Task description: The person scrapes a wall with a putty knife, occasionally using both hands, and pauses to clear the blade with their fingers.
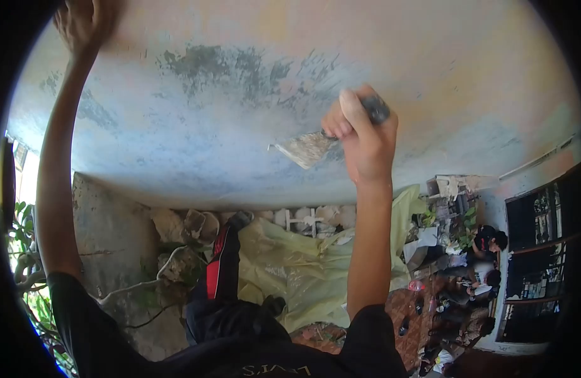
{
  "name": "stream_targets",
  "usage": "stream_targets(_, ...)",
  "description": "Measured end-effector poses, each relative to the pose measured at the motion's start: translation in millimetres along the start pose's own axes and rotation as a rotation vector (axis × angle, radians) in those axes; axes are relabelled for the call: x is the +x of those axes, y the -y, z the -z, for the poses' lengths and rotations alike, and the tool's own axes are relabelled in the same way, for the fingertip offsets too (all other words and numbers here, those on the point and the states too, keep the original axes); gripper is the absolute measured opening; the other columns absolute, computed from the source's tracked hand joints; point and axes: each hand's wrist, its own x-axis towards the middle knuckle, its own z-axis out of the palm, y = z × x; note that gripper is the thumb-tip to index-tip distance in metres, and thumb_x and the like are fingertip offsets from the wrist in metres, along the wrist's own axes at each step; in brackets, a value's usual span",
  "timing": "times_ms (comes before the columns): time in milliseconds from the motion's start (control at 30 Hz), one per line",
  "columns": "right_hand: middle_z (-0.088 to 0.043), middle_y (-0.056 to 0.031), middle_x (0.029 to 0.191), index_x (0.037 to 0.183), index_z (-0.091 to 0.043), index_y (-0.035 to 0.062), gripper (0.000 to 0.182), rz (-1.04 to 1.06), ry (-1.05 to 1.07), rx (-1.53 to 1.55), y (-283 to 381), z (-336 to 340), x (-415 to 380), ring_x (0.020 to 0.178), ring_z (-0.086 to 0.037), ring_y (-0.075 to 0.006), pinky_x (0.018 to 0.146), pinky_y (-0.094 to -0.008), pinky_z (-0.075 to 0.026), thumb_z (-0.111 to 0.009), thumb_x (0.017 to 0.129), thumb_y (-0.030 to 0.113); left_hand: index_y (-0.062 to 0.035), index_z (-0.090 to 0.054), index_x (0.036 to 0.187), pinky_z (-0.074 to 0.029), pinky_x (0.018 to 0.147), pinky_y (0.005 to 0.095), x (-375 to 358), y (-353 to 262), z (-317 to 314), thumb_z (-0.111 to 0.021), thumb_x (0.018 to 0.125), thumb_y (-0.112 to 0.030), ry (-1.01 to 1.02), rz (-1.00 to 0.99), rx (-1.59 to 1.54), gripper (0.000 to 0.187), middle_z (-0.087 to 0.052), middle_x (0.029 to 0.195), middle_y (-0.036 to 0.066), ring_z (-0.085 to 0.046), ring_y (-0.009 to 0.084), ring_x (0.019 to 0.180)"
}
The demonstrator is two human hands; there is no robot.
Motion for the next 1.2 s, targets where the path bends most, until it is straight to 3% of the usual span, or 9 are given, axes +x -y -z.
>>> stream_targets(367,-0.017,0.0039,0.044,0.051,-0.021,0.015,0.043,0.537,-0.268,-0.247,70.9,-93.5,78.4,0.04,-0.012,-0.0086,0.041,-0.0287,-0.013,-0.046,0.086,0.014,0.0007,-0.038,0.129,-0.014,0.107,0.0518,5.0,-6.8,7.9,-0.04,0.084,-0.029,0.083,0.106,0.02,0.054,-0.034,0.138,0.021,-0.028,0.0356,0.13)
stream_targets(500,-0.014,0.0039,0.046,0.05,-0.02,0.0163,0.031,0.529,0.33,-0.052,157.3,-102.4,61.6,0.043,-0.011,-0.0103,0.046,-0.0274,-0.014,-0.041,0.069,0.005,0.0003,-0.039,0.129,-0.013,0.107,0.0517,8.2,-10.8,13.2,-0.041,0.084,-0.027,0.17,0.172,0.014,0.053,-0.033,0.138,0.021,-0.027,0.0354,0.131)
stream_targets(567,-0.014,0.0029,0.046,0.049,-0.019,0.0162,0.034,0.535,0.369,-0.019,148.3,-103.8,76.3,0.042,-0.012,-0.0099,0.044,-0.0279,-0.014,-0.042,0.072,0.006,0.0004,-0.039,0.129,-0.013,0.107,0.0515,5.3,-6.7,9.0,-0.042,0.084,-0.026,0.108,0.129,0.007,0.053,-0.033,0.138,0.021,-0.028,0.0353,0.131)
stream_targets(633,-0.014,0.0025,0.046,0.049,-0.019,0.0157,0.035,0.895,-0.363,-0.364,87.5,-146.8,81.9,0.041,-0.014,-0.0097,0.042,-0.0282,-0.013,-0.042,0.074,0.006,0.0003,-0.039,0.129,-0.013,0.107,0.0514,8.9,-12.7,17.8,-0.042,0.083,-0.025,0.175,0.173,-0.004,0.052,-0.033,0.138,0.021,-0.028,0.0351,0.131)
stream_targets(733,-0.013,0.0023,0.046,0.048,-0.018,0.015,0.037,0.755,-0.264,-0.381,110.8,-144.9,80.2,0.041,-0.016,-0.0098,0.041,-0.0274,-0.014,-0.041,0.077,0.007,0.0002,-0.038,0.129,-0.013,0.107,0.0505,8.8,-10.9,15.8,-0.043,0.083,-0.024,0.165,0.167,0.0,0.052,-0.033,0.138,0.021,-0.027,0.035,0.131)
stream_targets(833,-0.016,0.002,0.048,0.054,-0.025,0.0144,0.03,0.61,0.251,-0.195,160.7,-105.9,73.5,0.042,-0.017,-0.0091,0.043,-0.0257,-0.017,-0.038,0.08,0.014,0.0002,-0.039,0.128,-0.013,0.108,0.0501,10.0,-12.2,16.3,-0.043,0.083,-0.025,0.166,0.172,0.014,0.052,-0.033,0.138,0.021,-0.027,0.0349,0.131)
stream_targets(900,-0.019,0.0018,0.045,0.051,-0.026,0.0141,0.034,0.663,-0.026,-0.246,139.7,-102.1,89.5,0.039,-0.019,-0.0081,0.041,-0.0252,-0.017,-0.042,0.081,0.011,0.0001,-0.039,0.128,-0.013,0.108,0.0502,8.5,-11.0,15.5,-0.043,0.083,-0.025,0.167,0.167,0.015,0.052,-0.033,0.138,0.021,-0.027,0.0348,0.131)
stream_targets(933,-0.026,0.0005,0.043,0.05,-0.031,0.012,0.036,0.873,-0.416,-0.348,97.5,-133.3,96.2,0.035,-0.023,-0.0077,0.037,-0.0248,-0.017,-0.047,0.082,0.007,0.0,-0.039,0.128,-0.013,0.108,0.0503,8.8,-11.1,15.8,-0.042,0.083,-0.025,0.163,0.163,0.014,0.052,-0.033,0.138,0.021,-0.027,0.0346,0.131)
stream_targets(1200,-0.021,0.0033,0.042,0.048,-0.026,0.0155,0.043,0.669,0.033,-0.205,110.0,-114.2,81.5,0.036,-0.017,-0.0076,0.038,-0.0257,-0.015,-0.047,0.085,0.011,0.0001,-0.039,0.128,-0.013,0.108,0.0502,8.2,-11.9,16.0,-0.042,0.083,-0.027,0.17,0.173,0.008,0.053,-0.033,0.138,0.021,-0.027,0.0348,0.131)
